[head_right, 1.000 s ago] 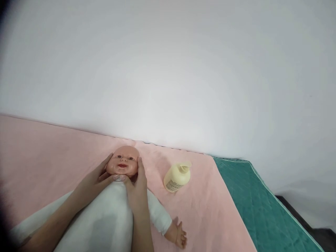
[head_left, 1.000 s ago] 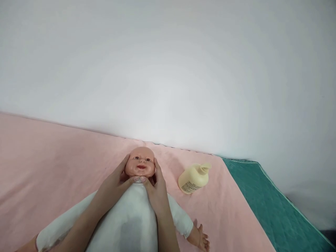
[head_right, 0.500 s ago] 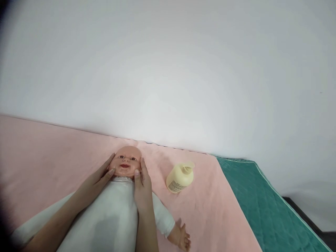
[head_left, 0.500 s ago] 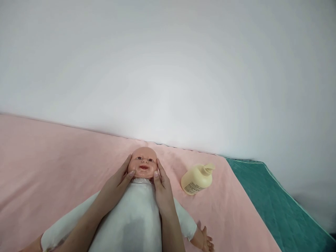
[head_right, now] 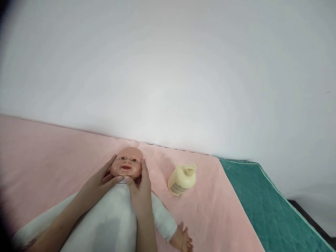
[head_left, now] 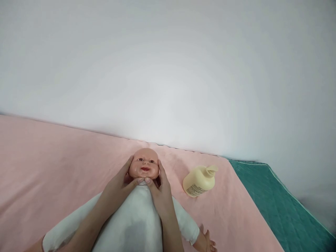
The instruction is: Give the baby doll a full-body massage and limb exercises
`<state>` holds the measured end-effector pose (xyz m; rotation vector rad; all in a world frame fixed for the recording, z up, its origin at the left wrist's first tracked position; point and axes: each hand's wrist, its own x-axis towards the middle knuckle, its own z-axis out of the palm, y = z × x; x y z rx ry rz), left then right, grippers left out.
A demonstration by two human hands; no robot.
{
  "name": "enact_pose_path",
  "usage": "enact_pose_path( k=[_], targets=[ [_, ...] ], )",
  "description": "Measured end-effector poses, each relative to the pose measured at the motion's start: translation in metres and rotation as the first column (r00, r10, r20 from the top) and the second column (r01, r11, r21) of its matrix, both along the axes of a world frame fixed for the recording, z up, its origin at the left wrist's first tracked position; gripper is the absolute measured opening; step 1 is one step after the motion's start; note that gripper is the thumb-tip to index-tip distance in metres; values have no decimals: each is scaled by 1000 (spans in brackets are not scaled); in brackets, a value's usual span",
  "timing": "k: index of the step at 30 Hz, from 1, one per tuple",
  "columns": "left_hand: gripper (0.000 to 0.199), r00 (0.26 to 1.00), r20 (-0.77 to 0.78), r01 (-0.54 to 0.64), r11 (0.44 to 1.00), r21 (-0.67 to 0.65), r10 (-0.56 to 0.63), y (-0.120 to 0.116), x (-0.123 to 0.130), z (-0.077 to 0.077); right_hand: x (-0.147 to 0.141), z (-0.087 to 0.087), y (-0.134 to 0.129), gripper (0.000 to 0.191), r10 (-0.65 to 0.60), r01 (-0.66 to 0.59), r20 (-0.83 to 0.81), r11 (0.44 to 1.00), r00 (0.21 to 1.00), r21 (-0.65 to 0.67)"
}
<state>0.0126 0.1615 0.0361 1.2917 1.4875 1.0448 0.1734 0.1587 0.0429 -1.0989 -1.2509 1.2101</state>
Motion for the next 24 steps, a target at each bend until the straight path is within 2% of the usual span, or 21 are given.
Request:
enact_pose_path(
  k=[6,16,24],
  targets=[
    [89,1000,-8,-28,1000,-3,28,1,1,-1,-1,-1,0,73,-20,20,3,1000,1000,3],
    [70,996,-92,10,995,99,-1,-3,-3,-3,7,-5,5,63,-19,18,69,1000,997,13],
    [67,998,-63,-8,993,118,16,2,-7,-6,9,-5,6,60,-49,48,77,999,996,15]
  ],
)
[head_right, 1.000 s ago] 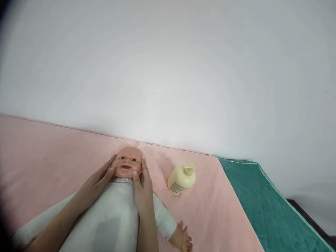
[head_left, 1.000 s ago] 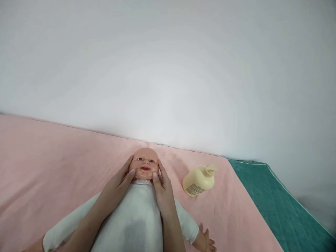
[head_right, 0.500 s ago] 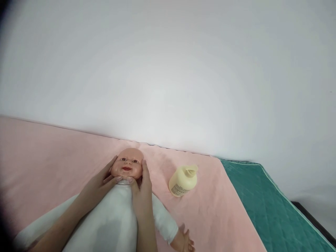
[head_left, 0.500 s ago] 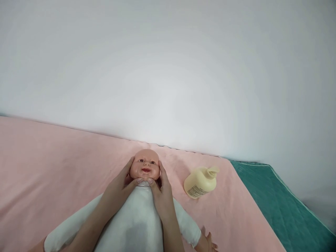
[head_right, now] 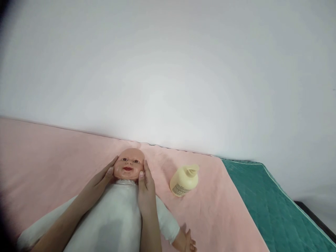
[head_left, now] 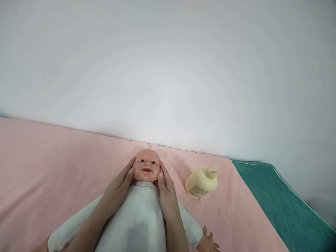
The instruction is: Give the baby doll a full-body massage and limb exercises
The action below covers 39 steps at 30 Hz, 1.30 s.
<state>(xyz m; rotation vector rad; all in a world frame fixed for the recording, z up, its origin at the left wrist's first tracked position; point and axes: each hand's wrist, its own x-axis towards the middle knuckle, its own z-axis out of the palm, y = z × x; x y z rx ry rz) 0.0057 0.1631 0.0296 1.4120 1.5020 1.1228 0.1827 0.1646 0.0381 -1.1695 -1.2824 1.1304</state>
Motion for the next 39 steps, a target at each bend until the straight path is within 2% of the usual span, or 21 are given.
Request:
enact_pose_path(
  k=[7,10,13,24,31,39],
  targets=[
    [79,998,50,35,998,-52,-32,-2,2,6,-5,1,-1,70,36,-41,-82,998,996,-49],
    [88,992,117,51,997,-53,-44,-4,6,8,-8,-2,-1,78,37,-43,-126,998,991,-44],
    [90,992,120,47,996,-75,-38,-5,9,11,-9,-2,-2,78,27,-31,-117,999,993,-33],
    [72,999,30,29,999,-14,-29,-7,4,9,-2,4,-2,66,33,-33,-2,999,999,-8],
    [66,999,29,27,1000,-6,-27,-3,0,5,1,2,0,59,18,-19,-37,1000,999,-24],
    [65,999,52,5,1000,0,-5,-1,1,2,1,-6,4,60,7,-6,-42,1000,999,21]
  ],
)
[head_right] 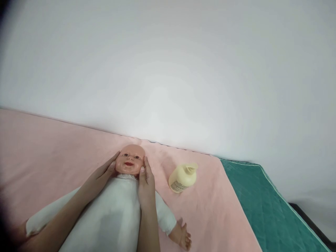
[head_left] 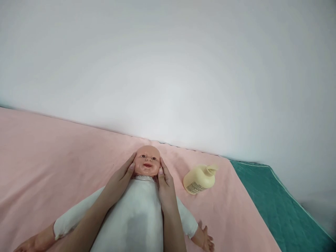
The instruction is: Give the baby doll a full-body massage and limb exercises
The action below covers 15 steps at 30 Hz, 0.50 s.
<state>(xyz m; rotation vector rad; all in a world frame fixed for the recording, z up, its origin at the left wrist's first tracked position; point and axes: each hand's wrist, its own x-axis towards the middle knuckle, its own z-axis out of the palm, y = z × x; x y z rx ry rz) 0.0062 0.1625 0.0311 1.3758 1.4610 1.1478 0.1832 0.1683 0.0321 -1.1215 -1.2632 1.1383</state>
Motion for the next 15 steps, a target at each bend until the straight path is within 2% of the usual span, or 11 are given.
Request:
enact_pose_path(
  k=[7,15],
  targets=[
    [67,999,-24,-20,999,25,21,2,1,0,-2,4,0,62,-33,32,49,999,998,35],
    [68,996,-90,-22,997,76,29,2,4,5,-4,-4,8,65,-52,49,24,993,998,104]
  ],
)
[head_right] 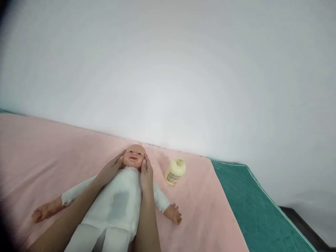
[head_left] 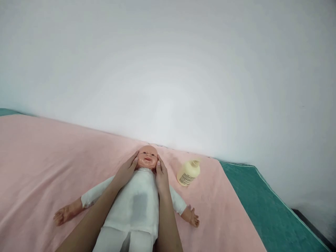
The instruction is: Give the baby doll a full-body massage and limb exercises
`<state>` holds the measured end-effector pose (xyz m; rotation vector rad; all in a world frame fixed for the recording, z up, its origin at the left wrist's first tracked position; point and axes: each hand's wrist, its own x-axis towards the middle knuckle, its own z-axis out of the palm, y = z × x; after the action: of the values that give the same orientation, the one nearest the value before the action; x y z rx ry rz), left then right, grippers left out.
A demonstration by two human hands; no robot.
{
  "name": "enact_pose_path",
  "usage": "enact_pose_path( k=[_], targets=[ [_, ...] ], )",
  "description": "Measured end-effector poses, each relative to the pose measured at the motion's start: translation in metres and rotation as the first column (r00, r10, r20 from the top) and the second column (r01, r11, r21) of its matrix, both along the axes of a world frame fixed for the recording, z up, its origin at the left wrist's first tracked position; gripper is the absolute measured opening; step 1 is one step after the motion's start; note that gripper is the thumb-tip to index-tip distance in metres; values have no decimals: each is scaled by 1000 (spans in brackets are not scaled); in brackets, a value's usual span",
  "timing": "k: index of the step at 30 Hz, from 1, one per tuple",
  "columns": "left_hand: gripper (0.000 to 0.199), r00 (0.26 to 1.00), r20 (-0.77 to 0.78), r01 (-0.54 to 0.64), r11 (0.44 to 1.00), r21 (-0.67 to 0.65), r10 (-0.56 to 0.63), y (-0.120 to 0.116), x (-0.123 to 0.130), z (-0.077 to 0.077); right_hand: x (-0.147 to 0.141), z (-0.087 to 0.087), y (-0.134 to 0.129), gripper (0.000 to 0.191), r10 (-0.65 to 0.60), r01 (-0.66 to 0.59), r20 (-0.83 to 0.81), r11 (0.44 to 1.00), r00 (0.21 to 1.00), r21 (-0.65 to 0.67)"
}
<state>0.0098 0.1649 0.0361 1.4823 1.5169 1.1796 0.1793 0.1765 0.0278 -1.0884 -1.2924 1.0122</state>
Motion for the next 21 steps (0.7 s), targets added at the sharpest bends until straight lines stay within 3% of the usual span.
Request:
enact_pose_path(
  k=[6,10,17,21],
  targets=[
    [72,997,-61,-53,999,-10,52,-7,0,5,-1,5,-8,71,-75,75,70,997,995,4],
    [76,995,-83,-60,998,9,60,-9,-3,7,8,17,-24,70,-126,129,164,992,978,-9],
    [70,985,-149,-83,995,47,89,-21,-4,23,44,74,-61,46,-103,73,292,991,951,115],
    [65,984,-148,-84,991,102,99,-26,-5,33,63,101,-81,40,-147,106,258,980,955,169]
  ],
)
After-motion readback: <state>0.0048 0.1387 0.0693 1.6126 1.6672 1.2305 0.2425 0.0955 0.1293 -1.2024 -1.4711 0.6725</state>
